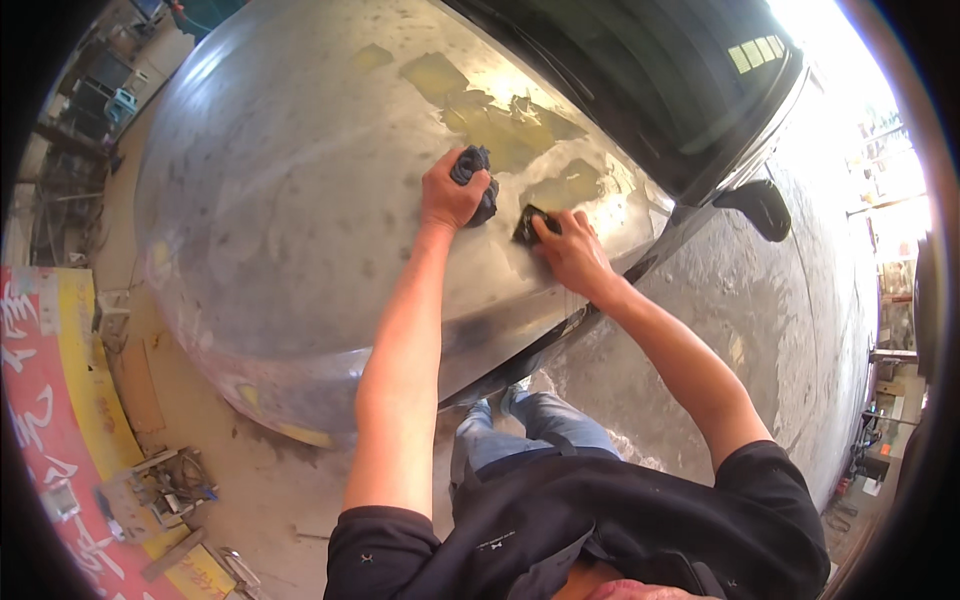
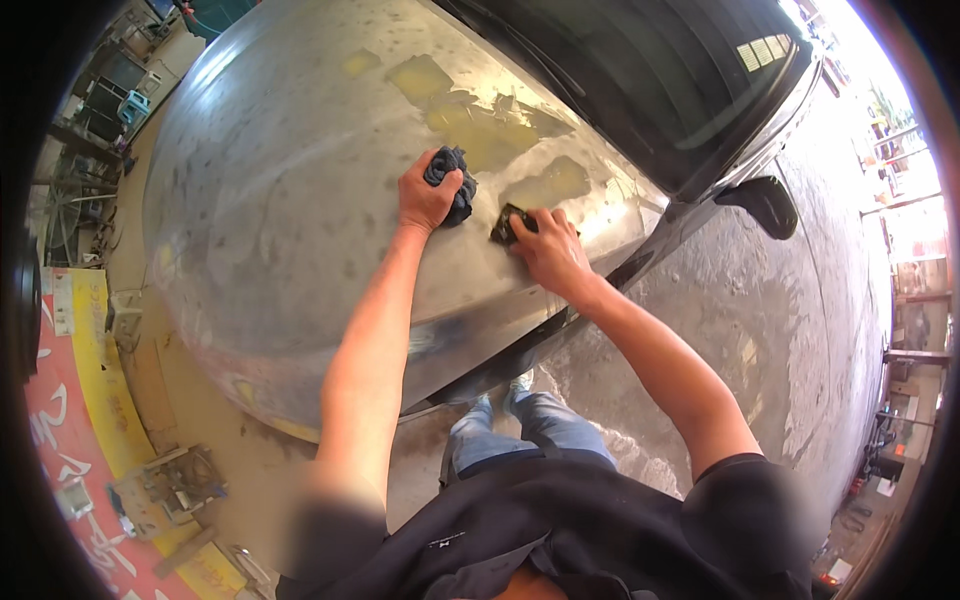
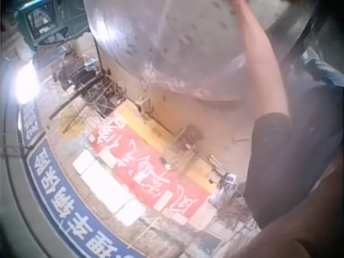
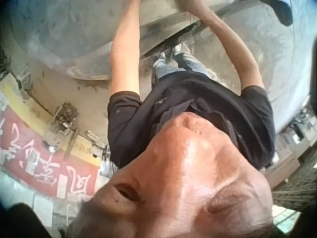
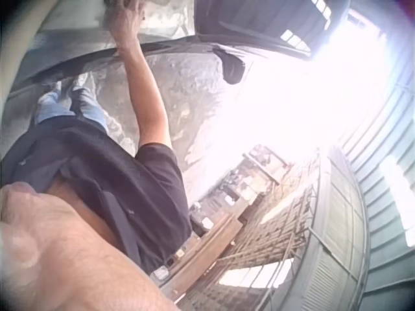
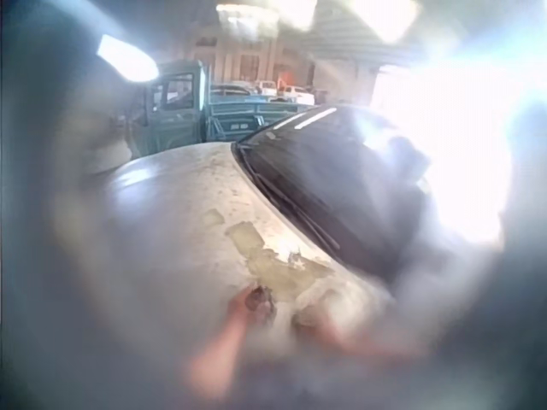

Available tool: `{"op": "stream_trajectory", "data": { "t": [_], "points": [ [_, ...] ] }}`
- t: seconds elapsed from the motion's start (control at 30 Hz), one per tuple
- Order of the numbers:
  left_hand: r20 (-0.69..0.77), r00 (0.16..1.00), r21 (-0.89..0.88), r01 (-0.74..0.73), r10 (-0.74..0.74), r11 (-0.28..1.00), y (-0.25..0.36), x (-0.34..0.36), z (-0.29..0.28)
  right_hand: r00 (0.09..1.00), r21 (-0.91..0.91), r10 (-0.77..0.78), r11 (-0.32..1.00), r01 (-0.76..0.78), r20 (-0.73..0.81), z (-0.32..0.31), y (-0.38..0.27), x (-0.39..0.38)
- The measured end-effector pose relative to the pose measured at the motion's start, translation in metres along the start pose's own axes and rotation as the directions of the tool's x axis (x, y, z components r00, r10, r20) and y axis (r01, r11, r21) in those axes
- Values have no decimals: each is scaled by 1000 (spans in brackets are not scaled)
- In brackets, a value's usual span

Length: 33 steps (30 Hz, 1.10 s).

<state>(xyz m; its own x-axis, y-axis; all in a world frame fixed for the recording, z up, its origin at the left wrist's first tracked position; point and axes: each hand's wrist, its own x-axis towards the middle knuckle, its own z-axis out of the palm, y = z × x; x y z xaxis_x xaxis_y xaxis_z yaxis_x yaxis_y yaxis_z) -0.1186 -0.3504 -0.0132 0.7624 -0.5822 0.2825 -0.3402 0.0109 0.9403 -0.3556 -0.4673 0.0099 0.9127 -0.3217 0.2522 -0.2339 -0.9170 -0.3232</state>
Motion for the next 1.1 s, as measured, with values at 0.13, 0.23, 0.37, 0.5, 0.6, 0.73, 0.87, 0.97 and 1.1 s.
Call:
{"op": "stream_trajectory", "data": {
  "t": [0.13, 0.23, 0.37, 0.5, 0.6, 0.73, 0.87, 0.97, 1.1],
  "points": [
    [-47, 997, -4, -53, 53, 999, 4, 5, 16, 999, 5, -17, 1000, 17, -36, -2, 10, 22],
    [-37, 999, -29, -29, 28, 999, -4, 2, 10, 1000, 38, -13, 999, 14, -22, 3, 6, 11],
    [-66, 996, -15, -53, 52, 998, -1, 3, 8, 989, 7, -145, 989, 145, 6, -4, -8, -18],
    [-51, 999, -45, -14, 11, 999, 6, 4, 17, 999, -9, -37, 999, 37, 11, 5, 7, 25],
    [-52, 999, 3, 11, -10, 1000, 0, 2, -2, 990, -33, -136, 990, 137, 43, -2, -12, -21],
    [-46, 999, -38, -10, 8, 999, 1, 7, 12, 997, 6, -59, 998, 59, 52, 2, 17, 25],
    [-51, 998, -31, 21, -23, 999, 1, 3, 11, 995, 40, -93, 995, 94, -28, 8, 19, 29],
    [-28, 998, -14, 57, -57, 998, -3, 1, 2, 993, -4, -113, 994, 114, 20, -1, 11, -21],
    [-70, 997, -36, -21, 19, 999, 0, 2, 21, 999, -25, -33, 999, 33, -26, 2, 28, 49]
  ]
}}
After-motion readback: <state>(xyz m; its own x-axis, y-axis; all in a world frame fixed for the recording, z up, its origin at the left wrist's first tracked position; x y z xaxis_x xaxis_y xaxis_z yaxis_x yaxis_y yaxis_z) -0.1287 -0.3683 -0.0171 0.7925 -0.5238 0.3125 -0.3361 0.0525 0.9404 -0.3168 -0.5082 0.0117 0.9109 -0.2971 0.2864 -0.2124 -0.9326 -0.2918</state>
